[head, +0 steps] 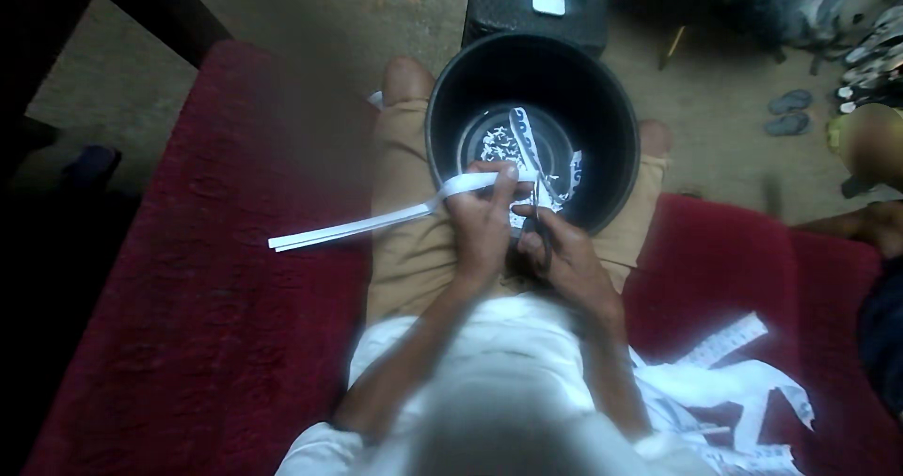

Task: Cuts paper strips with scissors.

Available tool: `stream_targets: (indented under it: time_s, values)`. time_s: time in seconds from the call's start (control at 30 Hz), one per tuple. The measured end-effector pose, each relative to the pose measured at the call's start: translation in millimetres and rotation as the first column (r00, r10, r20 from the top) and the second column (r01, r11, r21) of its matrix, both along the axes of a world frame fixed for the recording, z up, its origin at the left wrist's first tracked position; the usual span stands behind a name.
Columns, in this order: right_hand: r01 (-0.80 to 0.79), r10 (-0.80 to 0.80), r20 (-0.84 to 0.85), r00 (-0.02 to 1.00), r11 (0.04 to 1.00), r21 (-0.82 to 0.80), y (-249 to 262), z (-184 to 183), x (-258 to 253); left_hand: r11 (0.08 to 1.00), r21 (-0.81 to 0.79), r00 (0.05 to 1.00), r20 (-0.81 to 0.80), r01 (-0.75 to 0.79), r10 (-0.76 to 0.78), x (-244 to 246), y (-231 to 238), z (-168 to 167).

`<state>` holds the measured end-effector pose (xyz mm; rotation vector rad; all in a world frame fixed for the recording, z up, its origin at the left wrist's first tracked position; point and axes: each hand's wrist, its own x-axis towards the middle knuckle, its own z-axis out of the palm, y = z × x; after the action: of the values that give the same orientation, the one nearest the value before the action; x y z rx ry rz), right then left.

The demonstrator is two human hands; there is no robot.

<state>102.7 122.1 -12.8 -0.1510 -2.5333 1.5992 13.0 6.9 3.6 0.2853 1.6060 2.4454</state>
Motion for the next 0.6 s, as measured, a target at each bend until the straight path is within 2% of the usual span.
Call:
stream_targets:
  time_s: [0.33,0.6]
  values:
    - [0.003,0.001,-0.044,0.999,0.996,0.094,0.2,-1.0,-2.3,1.0,0.013,0.999,-0.022,0.026,-0.026,3.8,-1.6,-2.9]
    - [0.02,-0.015,-0.054,0.998,0.995,0.095,0.0,-1.4,-3.6,0.998,-0.026,0.997,-0.061,0.052,-0.054,7.7,-4.6,-5.5]
